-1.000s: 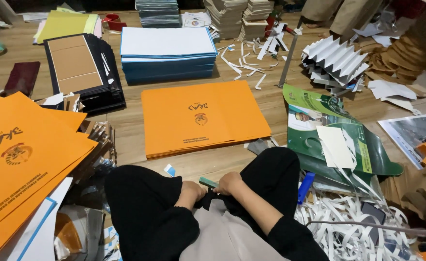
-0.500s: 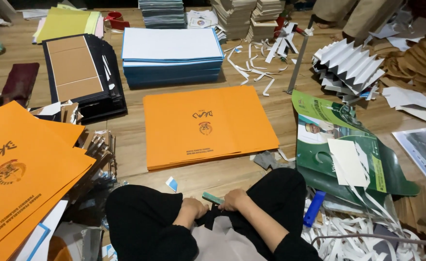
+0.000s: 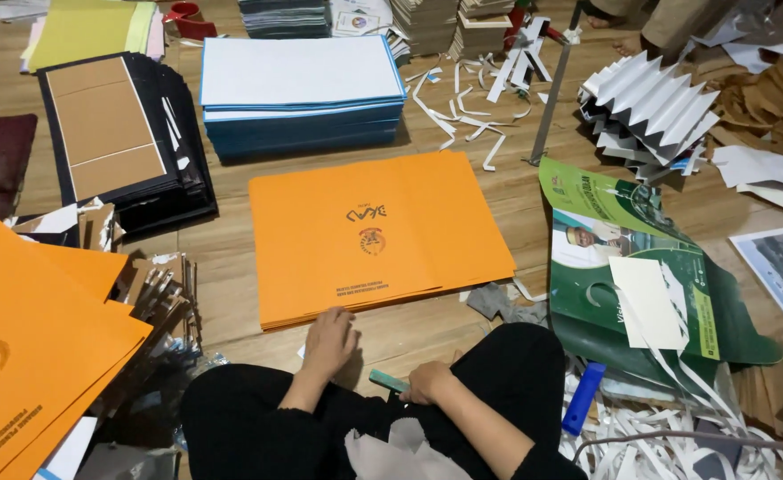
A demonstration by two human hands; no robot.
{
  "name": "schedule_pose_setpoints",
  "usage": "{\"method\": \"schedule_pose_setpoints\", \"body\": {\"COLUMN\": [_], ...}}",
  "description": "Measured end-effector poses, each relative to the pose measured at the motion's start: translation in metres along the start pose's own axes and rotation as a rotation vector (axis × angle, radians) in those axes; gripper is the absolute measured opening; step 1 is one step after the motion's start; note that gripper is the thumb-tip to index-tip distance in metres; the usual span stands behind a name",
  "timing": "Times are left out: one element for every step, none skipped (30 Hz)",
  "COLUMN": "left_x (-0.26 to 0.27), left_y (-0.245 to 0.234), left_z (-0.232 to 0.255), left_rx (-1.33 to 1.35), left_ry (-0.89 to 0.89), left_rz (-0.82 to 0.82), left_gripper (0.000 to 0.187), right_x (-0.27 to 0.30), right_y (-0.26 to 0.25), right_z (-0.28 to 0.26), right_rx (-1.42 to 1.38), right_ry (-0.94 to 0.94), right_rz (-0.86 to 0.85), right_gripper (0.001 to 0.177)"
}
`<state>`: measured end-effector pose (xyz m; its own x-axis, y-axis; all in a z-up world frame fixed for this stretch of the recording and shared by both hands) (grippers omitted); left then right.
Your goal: The person sits on the floor and applies glue to the spine of an orange paper cover using a small green glue stick. They then press the cover closed and smooth it out with their hands. The person repeats this process with another orange cover, stacking the finished items.
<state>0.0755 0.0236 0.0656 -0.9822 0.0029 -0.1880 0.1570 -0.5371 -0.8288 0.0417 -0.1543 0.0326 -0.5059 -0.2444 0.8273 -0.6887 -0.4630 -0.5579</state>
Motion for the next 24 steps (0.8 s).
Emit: {"method": "schedule_pose_setpoints", "body": {"left_x": [-0.004,-0.006,-0.008,-0.005,-0.002,-0.001,-0.003,0.0,0.003,0.003,0.003,0.005,0.004,0.005,0.006,0.006,0.007,0.007,0.006,0.007,0.007,0.009,0.011,0.009], "left_y": [0.001,-0.001,-0.003,0.001,0.004,0.007,0.014,0.024,0.032,0.031,0.033,0.035,0.035,0.035,0.036,0.034,0.033,0.031,0.031,0.032,0.034,0.034,0.034,0.031], "left_z": [-0.008,-0.013,-0.018,-0.024,-0.031,-0.038,-0.041,-0.05,-0.058,-0.055,-0.055,-0.054,-0.055,-0.055,-0.055,-0.054,-0.053,-0.053,-0.053,-0.054,-0.054,-0.052,-0.051,-0.051], "left_rx": [0.002,-0.136,-0.274,-0.272,-0.369,-0.467,-0.467,-0.52,-0.573,-0.574,-0.524,-0.472,-0.472,-0.495,-0.518,-0.518,-0.519,-0.522,-0.523,-0.537,-0.551,-0.55,-0.566,-0.584], "left_ry": [0.002,0.054,0.107,0.11,0.107,0.104,0.107,0.043,-0.022,-0.023,-0.07,-0.119,-0.121,-0.125,-0.13,-0.13,-0.137,-0.143,-0.143,-0.143,-0.144,-0.143,-0.145,-0.148], "left_rz": [0.0,0.066,0.133,0.132,0.132,0.136,0.138,0.089,0.039,0.04,-0.018,-0.076,-0.074,-0.077,-0.079,-0.081,-0.094,-0.105,-0.105,-0.105,-0.106,-0.112,-0.117,-0.114], "left_gripper": [0.026,0.033,0.045,0.045,0.05,0.055,0.055,0.067,0.08,0.08,0.082,0.085,0.085,0.086,0.087,0.087,0.087,0.087,0.087,0.087,0.087,0.087,0.086,0.085], "right_x": [0.004,0.009,0.013,0.013,0.013,0.012,0.005,-0.002,-0.008,-0.003,0.002,0.007,0.01,0.013,0.016,0.007,-0.002,-0.01,-0.008,-0.003,0.003,0.018,0.038,0.057], "right_y": [-0.003,-0.006,-0.008,-0.007,-0.006,-0.007,-0.006,-0.001,0.003,-0.001,-0.004,-0.006,-0.008,-0.009,-0.011,-0.003,0.002,0.004,0.004,-0.003,-0.011,-0.021,-0.039,-0.062], "right_z": [0.0,0.001,0.002,0.003,0.003,0.004,0.007,0.007,0.006,0.004,0.003,0.002,0.002,0.001,0.001,0.004,0.003,0.003,0.004,-0.002,-0.006,-0.013,-0.023,-0.032], "right_rx": [0.0,-0.014,-0.027,-0.029,-0.039,-0.047,-0.048,-0.049,-0.05,-0.049,-0.038,-0.025,-0.023,-0.041,-0.059,-0.06,-0.051,-0.042,-0.043,-0.104,-0.164,-0.168,-0.358,-0.544], "right_ry": [0.003,0.023,0.044,0.047,0.037,0.028,0.031,0.017,0.004,0.003,0.012,0.021,0.02,0.027,0.034,0.034,-0.013,-0.061,-0.061,-0.162,-0.264,-0.262,-0.37,-0.48], "right_rz": [-0.001,0.002,0.005,0.004,0.019,0.037,0.04,0.036,0.033,0.034,0.025,0.015,0.016,0.029,0.041,0.04,0.108,0.179,0.18,0.323,0.466,0.461,0.546,0.636], "right_gripper": [0.06,0.059,0.058,0.058,0.058,0.058,0.058,0.059,0.06,0.06,0.059,0.059,0.059,0.057,0.056,0.056,0.056,0.058,0.058,0.044,0.032,0.032,0.027,0.022]}}
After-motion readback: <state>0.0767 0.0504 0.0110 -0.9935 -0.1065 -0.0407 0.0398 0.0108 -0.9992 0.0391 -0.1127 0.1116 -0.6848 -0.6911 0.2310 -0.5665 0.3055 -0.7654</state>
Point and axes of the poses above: each hand's wrist, its own x-axis away from the middle knuckle, its own y-axis out of the palm, z = x × y, the point moved 6 cm from there along -x, towards the middle knuckle, and after that the axes turned 7 degrees about z, right-handed, at the moved point
